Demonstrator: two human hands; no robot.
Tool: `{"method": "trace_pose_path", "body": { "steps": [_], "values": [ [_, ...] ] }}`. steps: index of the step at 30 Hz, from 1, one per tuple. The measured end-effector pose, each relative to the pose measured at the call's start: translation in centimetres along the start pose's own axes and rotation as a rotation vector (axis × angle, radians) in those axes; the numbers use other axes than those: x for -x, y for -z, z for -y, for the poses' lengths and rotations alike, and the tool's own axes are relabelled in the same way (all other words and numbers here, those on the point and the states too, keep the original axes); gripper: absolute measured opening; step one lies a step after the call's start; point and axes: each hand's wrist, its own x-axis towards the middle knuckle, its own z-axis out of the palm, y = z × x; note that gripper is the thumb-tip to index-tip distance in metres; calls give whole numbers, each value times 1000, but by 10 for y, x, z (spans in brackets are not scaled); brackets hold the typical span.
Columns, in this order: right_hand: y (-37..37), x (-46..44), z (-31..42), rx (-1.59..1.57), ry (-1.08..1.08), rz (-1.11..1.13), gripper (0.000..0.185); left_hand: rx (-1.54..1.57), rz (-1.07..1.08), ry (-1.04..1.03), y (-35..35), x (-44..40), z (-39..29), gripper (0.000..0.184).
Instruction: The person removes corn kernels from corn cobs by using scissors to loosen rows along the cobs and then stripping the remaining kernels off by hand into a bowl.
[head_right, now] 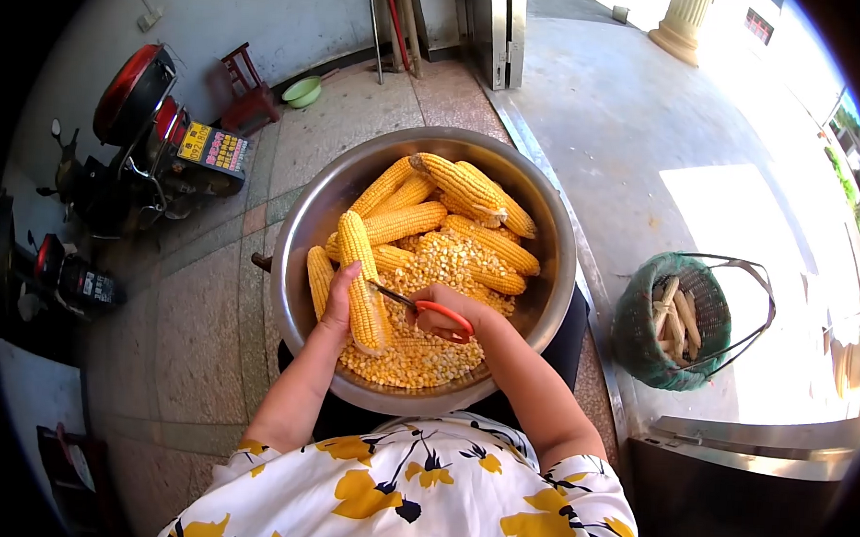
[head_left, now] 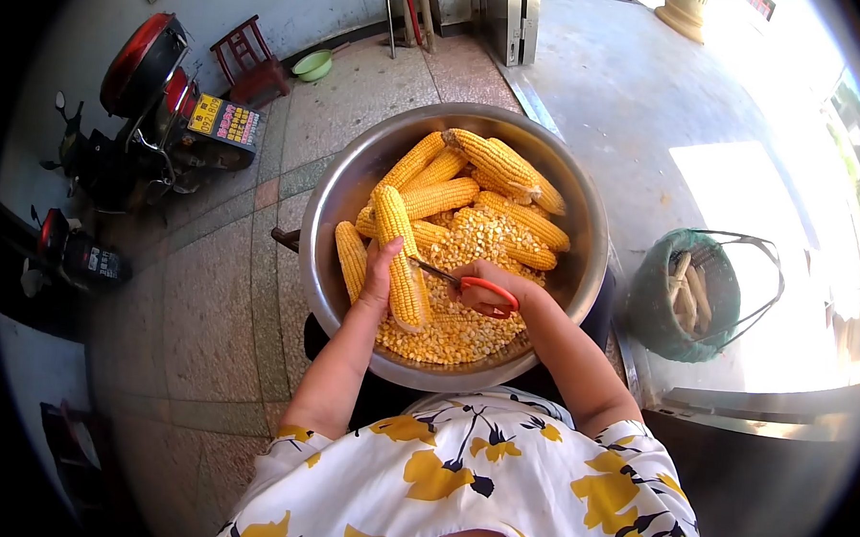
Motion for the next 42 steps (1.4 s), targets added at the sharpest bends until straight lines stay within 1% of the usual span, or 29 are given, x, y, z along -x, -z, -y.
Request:
{"method": "trace_pose_path", "body": {
  "steps": [2,3,5,6,7,8,10,11,12,13,14,16,18,21,23,27,29,33,37,40,42],
  "values": [
    [1,-2,-1,-8,33,18,17,14,9,105,4,2,-4,49],
    [2,-2,-1,-16,59,35,18,13,8,98,3,2,-5,49],
    [4,-4,-3,7,60,30,19,-126,-37,-138,0,0,-4,48],
    [2,-4,-1,22,57,23,20,-124,-40,-145,2,1,-4,48],
    [2,0,2,64,1,34,23,-173,-85,-195,4,2,-4,48],
    [0,1,5,70,2,36,23,-220,-129,-243,5,0,-3,49],
    [-9,4,3,-26,7,-71,27,-204,-162,-276,14,-6,0,47],
    [-17,-3,-7,256,117,-278,22,-10,-146,-138,19,-8,2,46],
    [-23,-7,-9,254,118,-276,22,181,-129,1,19,-8,0,46],
    [-28,-12,-11,652,154,-449,19,245,-163,5,16,-7,-1,49],
    [-32,-15,-12,1050,187,-618,16,241,-164,7,17,-7,-2,49],
    [-38,-16,-11,1059,151,-603,17,255,-154,29,21,-8,-3,50],
    [-41,-18,-15,1156,237,-621,16,248,-186,8,19,-12,1,48],
    [-43,-20,-13,1187,201,-626,16,186,-238,-31,17,-13,6,46],
    [-42,-19,-12,1173,178,-610,16,9,-233,-127,19,-15,14,45],
    [-43,-14,-4,1170,109,-576,17,9,-243,-146,22,-19,19,45],
    [-46,-14,-3,1173,109,-577,18,51,-184,-90,25,-18,17,58],
    [-50,-19,-5,1210,83,-595,20,67,-165,-69,27,-19,22,60],
    [-51,-12,2,1151,78,-558,20,37,-179,-116,23,-18,26,60],
    [-52,-13,2,1170,75,-575,19,-6,-194,-155,19,-17,28,59],
    [-56,-17,-1,1097,22,-625,18,-43,-220,-181,15,-15,27,59]
  ]
}}
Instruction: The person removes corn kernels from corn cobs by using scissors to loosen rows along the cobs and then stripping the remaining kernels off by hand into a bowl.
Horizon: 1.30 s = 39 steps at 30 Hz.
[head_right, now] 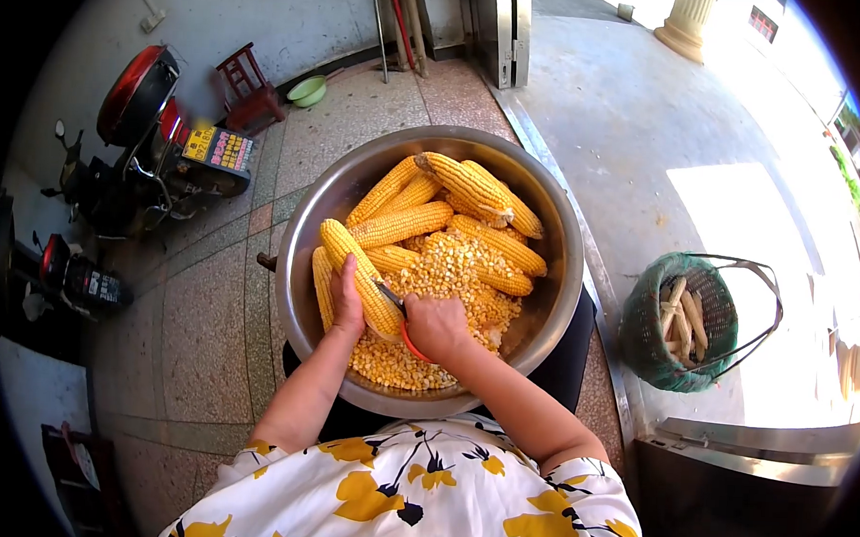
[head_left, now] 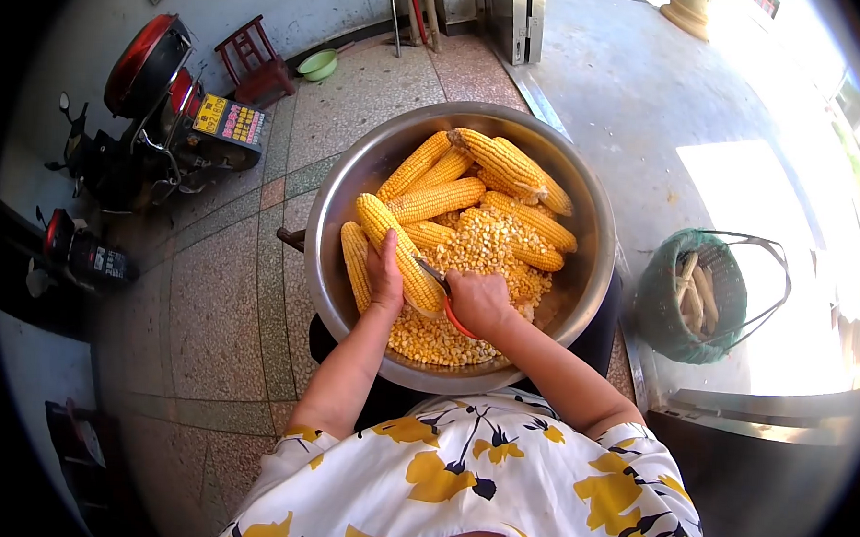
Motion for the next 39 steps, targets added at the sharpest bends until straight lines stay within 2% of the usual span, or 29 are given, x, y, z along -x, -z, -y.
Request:
{"method": "trace_pose_path", "body": {
  "steps": [6,10,12,13,15,18,19,20,21,24,25,26,28,29,30,32,34,36,37,39],
  "values": [
    [6,-5,-1,-100,12,-85,20,6,-13,-6,-14,5,-7,55],
    [3,-14,-13,-211,20,8,17,36,24,34,-6,5,-10,50],
    [9,-18,-30,-862,23,360,17,64,98,60,-3,7,-10,50],
    [17,-16,-32,-1044,-79,472,15,65,97,62,-4,9,-12,50],
    [15,-18,-44,-1117,-54,528,14,4,121,68,-7,10,-16,45],
    [23,-18,-52,-1202,-17,585,15,-58,184,22,7,-5,1,47],
    [25,-20,-55,-1221,-10,677,17,-58,188,20,7,-4,1,47],
    [25,-21,-59,-1239,-2,767,19,19,241,69,7,-3,1,48],
    [23,-22,-65,-1407,-11,888,22,94,294,118,4,0,-6,49],
    [27,-18,-62,-1447,-3,867,22,112,276,228,-10,14,-34,50],
    [28,-17,-55,-1370,-32,811,22,158,180,175,-10,8,-24,51],
    [28,-16,-51,-1361,-24,818,22,161,173,167,-6,9,-25,51],
    [26,-13,-45,-1308,-88,604,21,160,161,307,-6,16,-40,52],
    [17,-15,-52,-1263,-109,506,20,161,164,297,-4,15,-42,52],
    [18,-14,-50,-1260,-107,508,20,163,161,295,-5,14,-42,52],
    [19,-10,-42,-1036,-53,391,19,196,60,304,-5,13,-42,53],
    [4,-11,-35,-955,23,310,22,229,89,301,-3,10,-38,55],
    [-2,-7,-26,-369,114,9,22,283,99,299,-1,8,-35,55],
    [-6,-3,-22,-242,148,-69,22,279,95,301,-1,8,-34,55],
    [-5,-4,-15,-176,123,-27,19,228,4,294,-4,8,-32,55]
  ]
}}
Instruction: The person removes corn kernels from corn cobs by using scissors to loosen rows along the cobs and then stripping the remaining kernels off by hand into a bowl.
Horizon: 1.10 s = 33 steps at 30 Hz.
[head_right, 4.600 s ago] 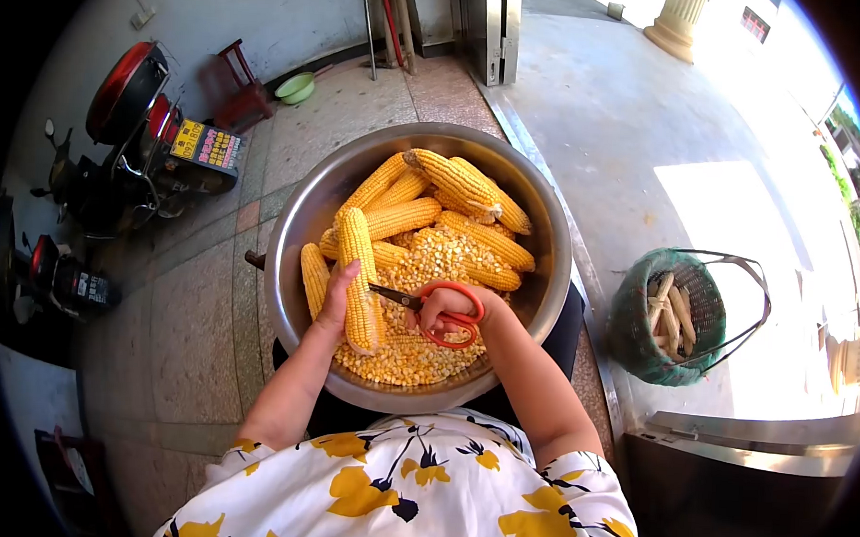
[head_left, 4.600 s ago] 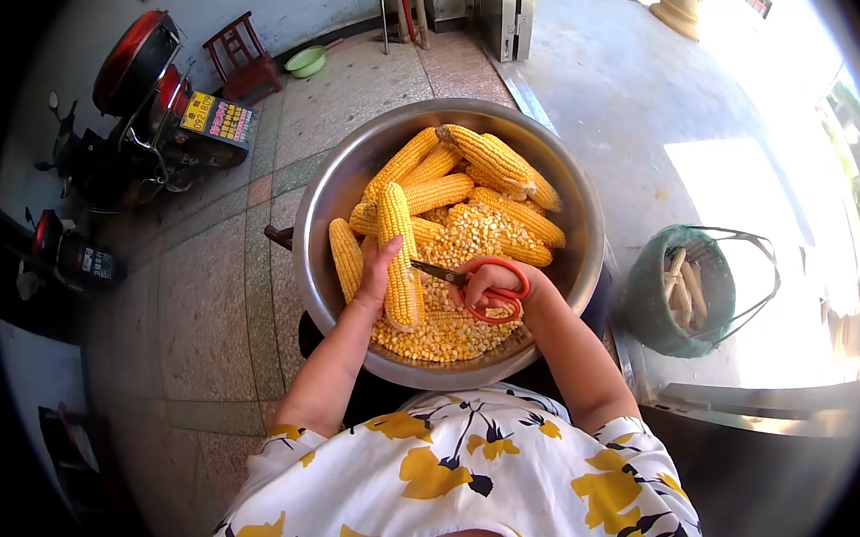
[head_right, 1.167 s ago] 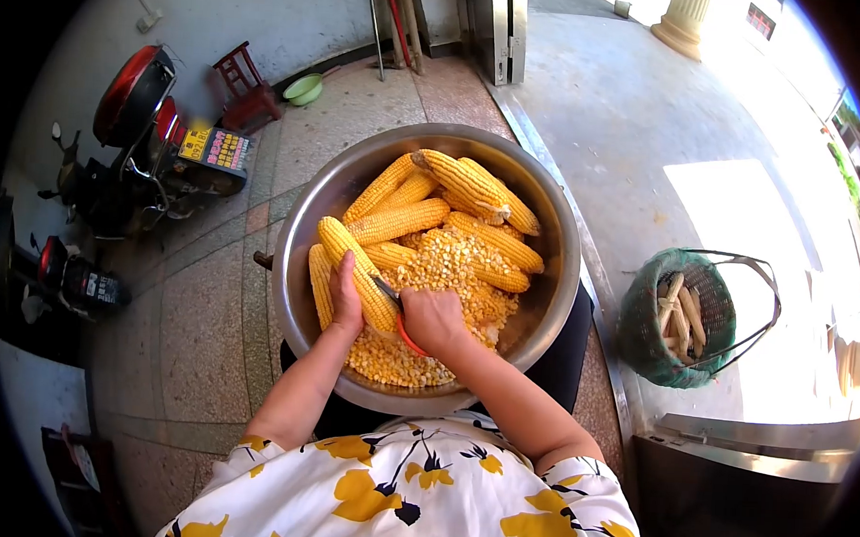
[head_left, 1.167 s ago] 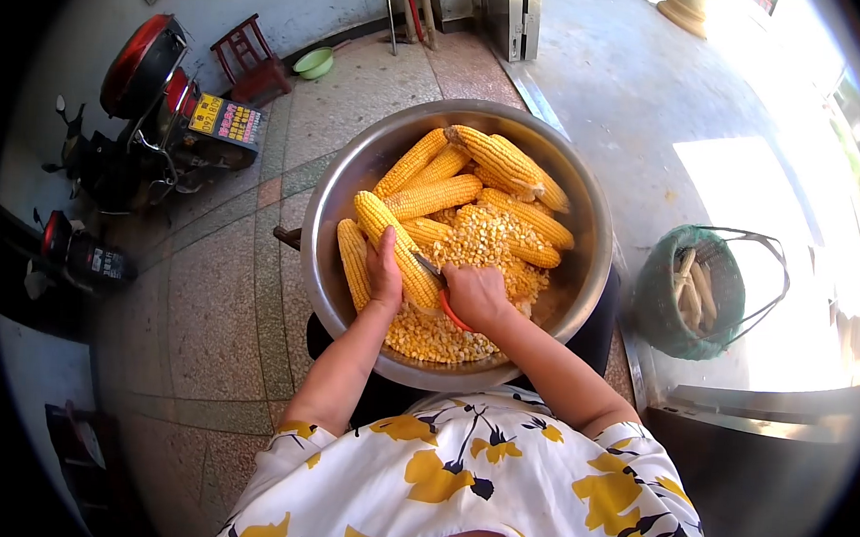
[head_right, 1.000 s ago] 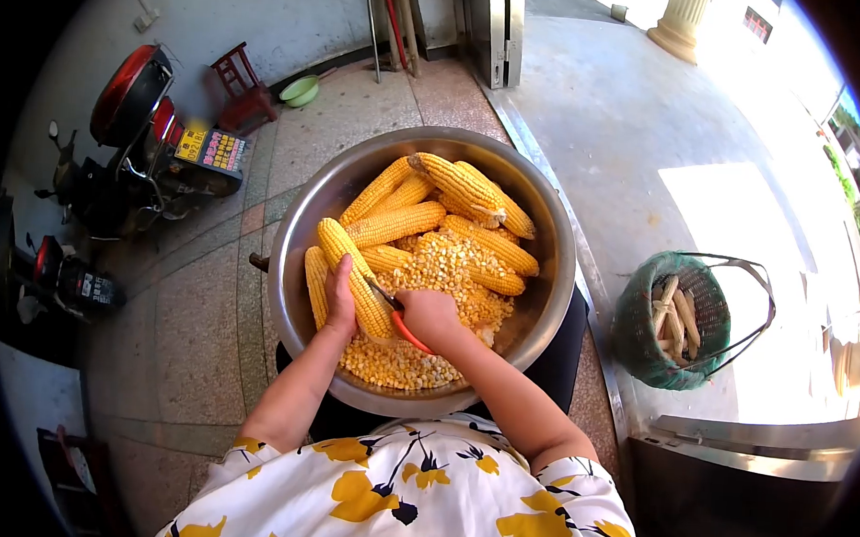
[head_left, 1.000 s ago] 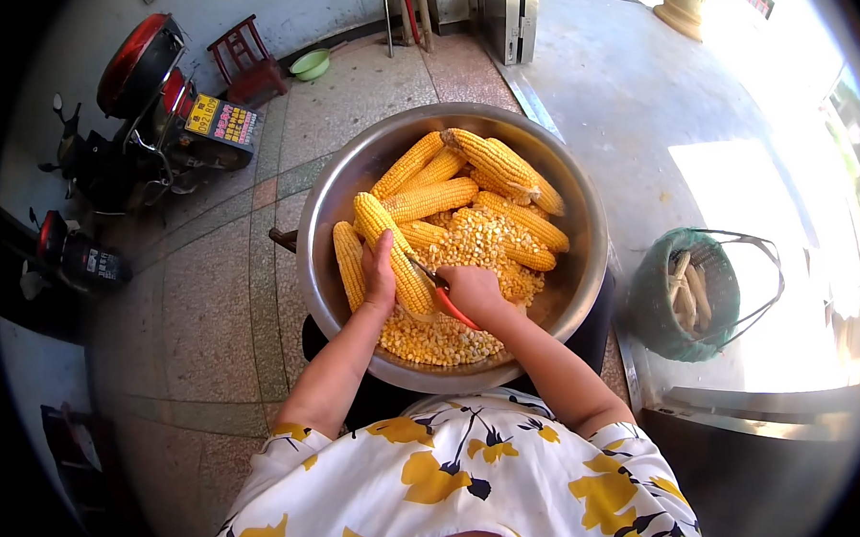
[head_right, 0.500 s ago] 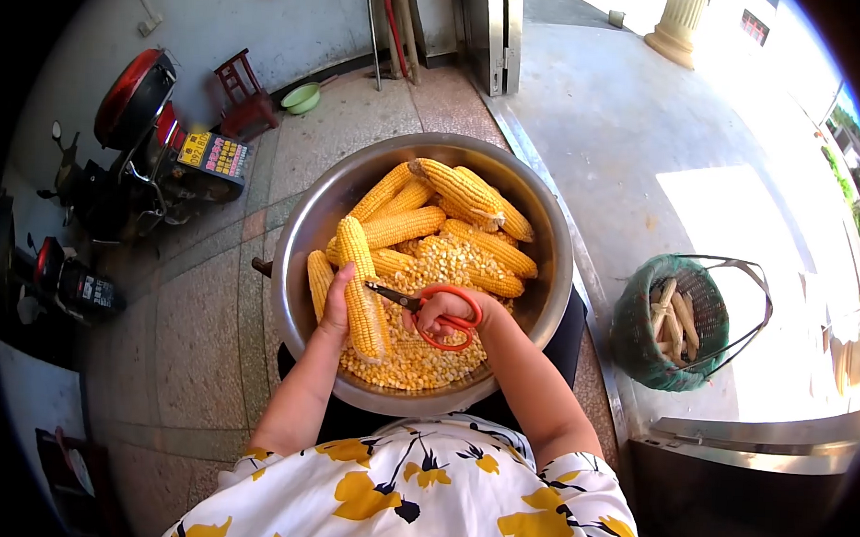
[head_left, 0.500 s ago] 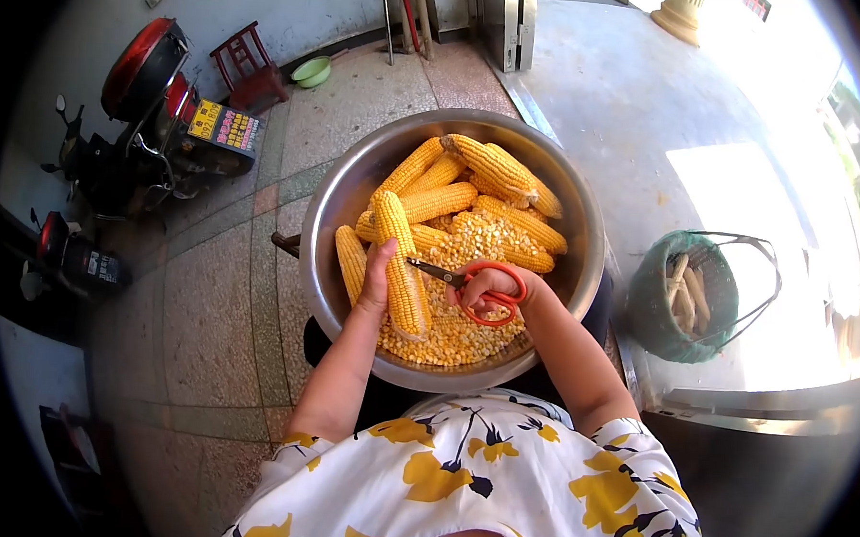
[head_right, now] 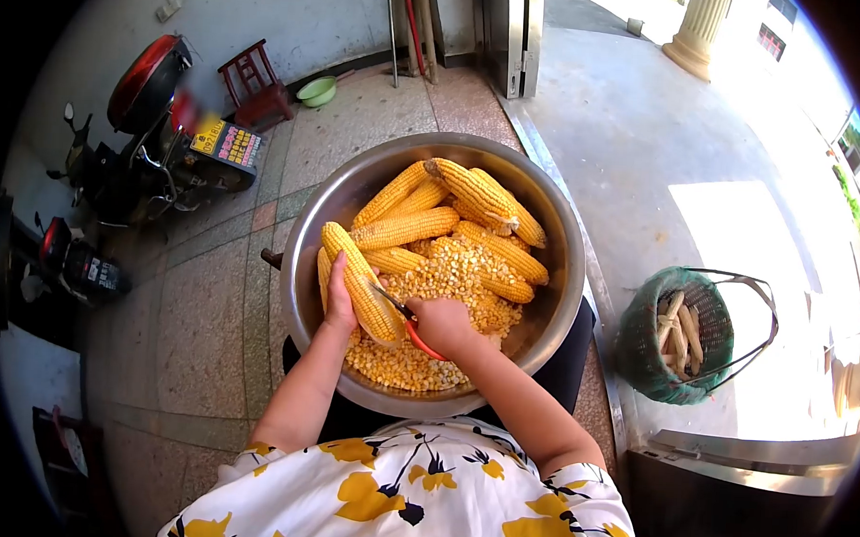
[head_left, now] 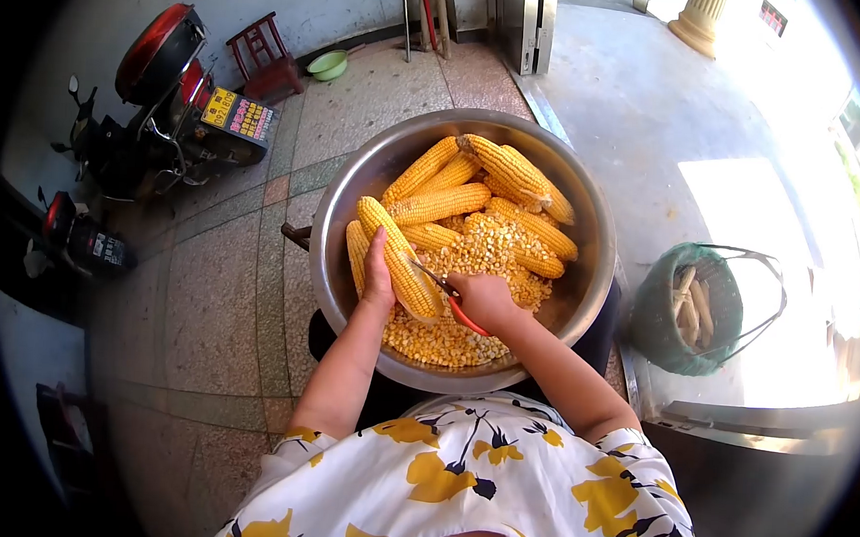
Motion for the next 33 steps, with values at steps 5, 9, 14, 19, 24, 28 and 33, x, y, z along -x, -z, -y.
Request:
{"method": "trace_pose_path", "body": {
  "steps": [5,9,14,19,24,28,33],
  "values": [
    [-1,0,7,107,-48,-8,16,-78,20,-80,-1,-3,4,50],
    [-2,1,11,116,-72,-50,16,-81,28,-125,3,-7,9,45],
    [-2,-2,16,98,-145,-22,17,-245,-10,-302,-3,-8,22,48],
    [3,-10,5,-29,-119,-19,16,-258,48,-288,-12,-2,16,46],
    [23,-14,-20,-899,-244,435,13,-324,112,-238,15,-16,24,49],
    [29,-16,-38,-1040,-152,586,13,-243,213,-60,12,-15,19,53],
    [45,-16,-44,-1289,-191,799,16,-128,251,144,-14,14,-10,57]
  ]
}}
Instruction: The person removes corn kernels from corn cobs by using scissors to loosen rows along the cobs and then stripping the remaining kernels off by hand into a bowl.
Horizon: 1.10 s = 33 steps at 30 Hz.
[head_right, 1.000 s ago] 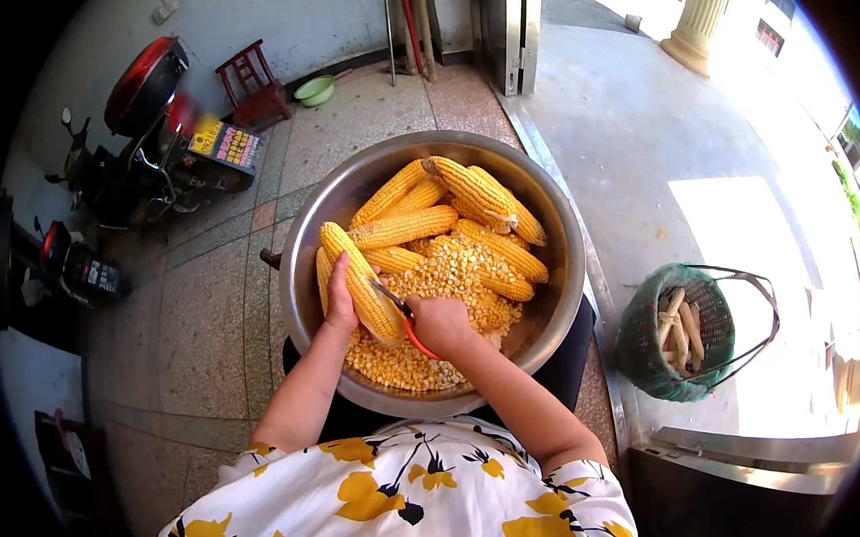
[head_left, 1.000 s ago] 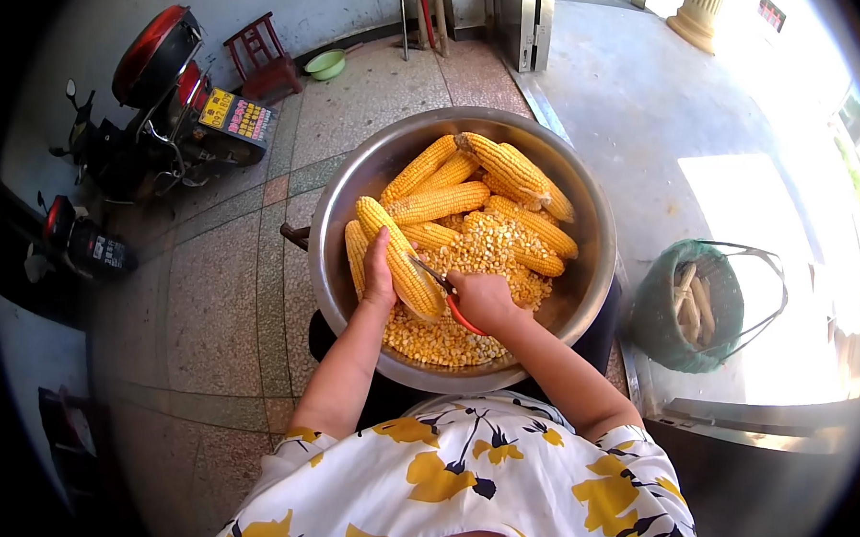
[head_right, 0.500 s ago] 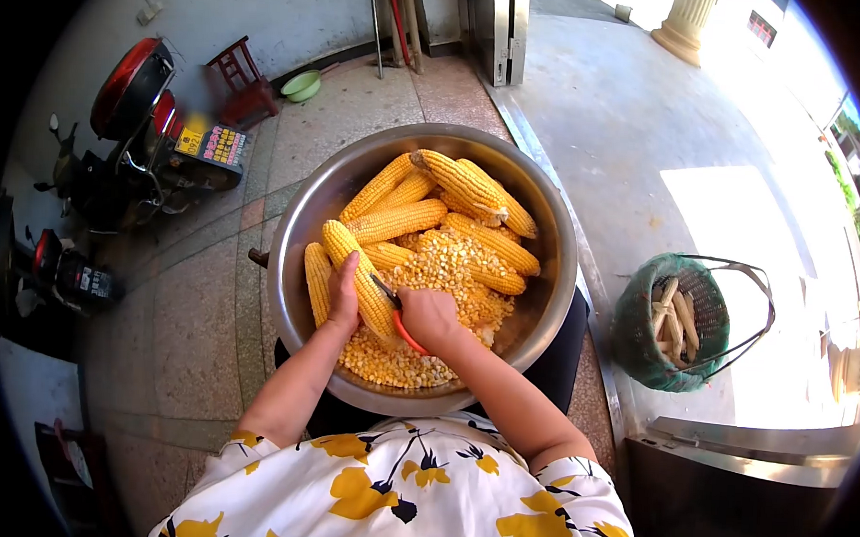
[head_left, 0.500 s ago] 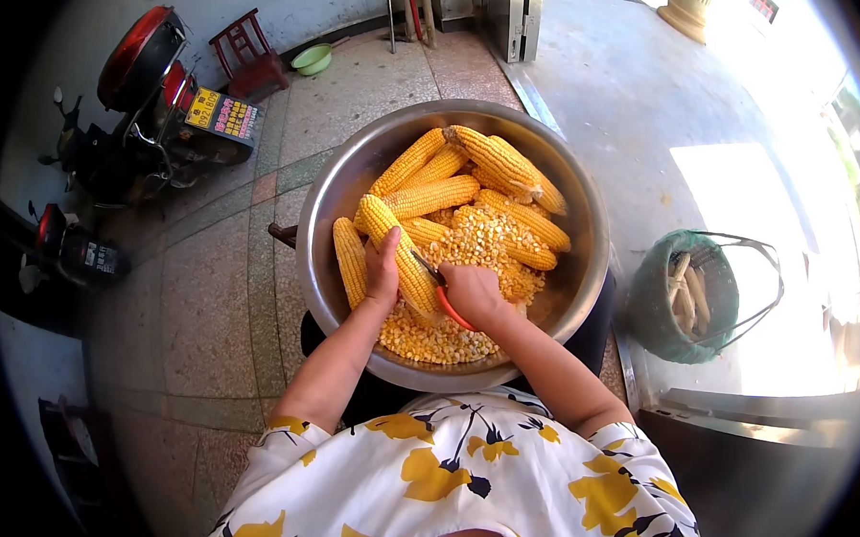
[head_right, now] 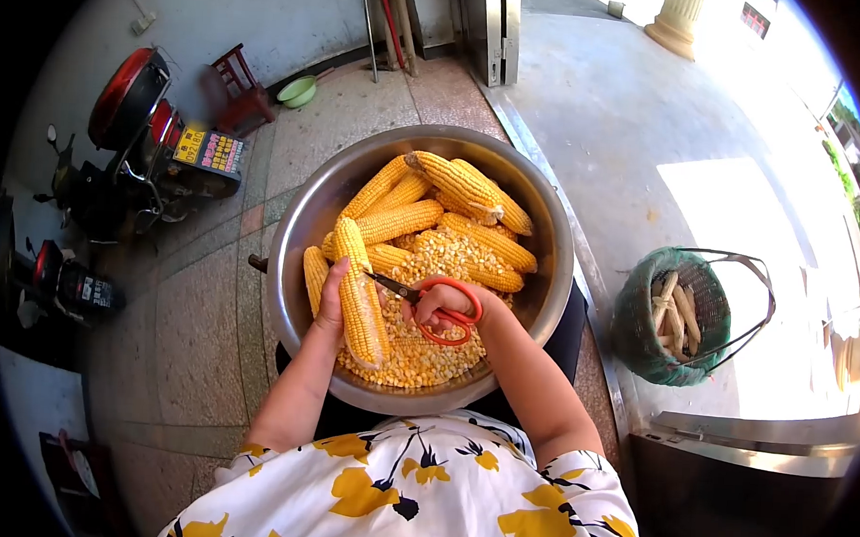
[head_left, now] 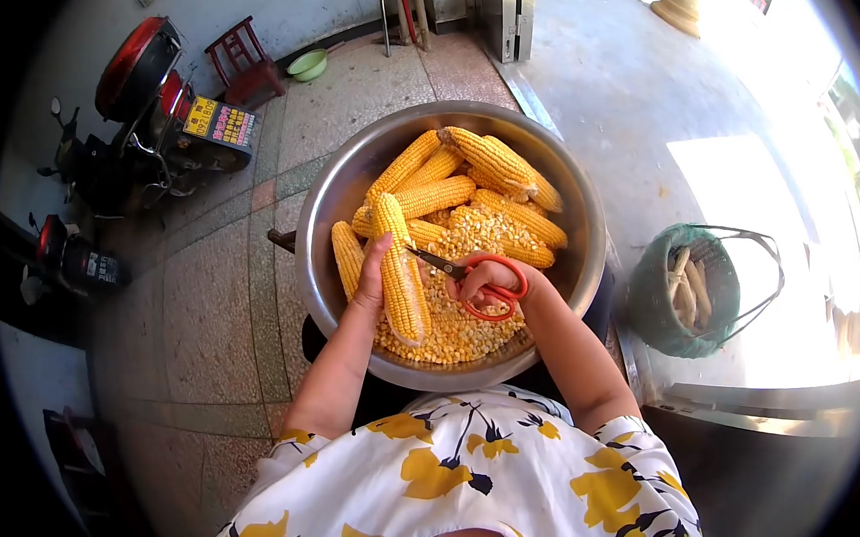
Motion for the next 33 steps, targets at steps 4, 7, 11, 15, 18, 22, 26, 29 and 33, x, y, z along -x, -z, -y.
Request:
{"method": "trace_pose_path", "body": {
  "steps": [4,7,11,15,18,22,26,29,33],
  "values": [
    [-11,-17,-21,167,107,-291,20,66,-90,-27,0,2,-3,57],
    [-38,-21,-19,890,210,-697,22,107,-112,-52,13,-6,1,54],
    [-43,-27,-29,1414,230,-828,15,110,-162,-84,6,-6,-1,55],
    [-48,-26,-26,1494,197,-812,15,44,-167,-121,14,-14,8,58],
    [-54,-29,-27,1526,170,-860,15,24,-203,-121,12,-11,12,57],
    [-63,-34,-25,1391,101,-901,19,-46,-192,-220,27,-25,37,54],
    [-59,-35,-21,1160,33,-834,20,-195,-245,-340,23,-26,42,52],
    [-42,-34,-23,941,66,-709,19,-247,-232,-370,19,-26,40,51],
    [-25,-24,-19,508,123,-527,13,-248,-184,-396,20,-30,39,54]
  ]
}}
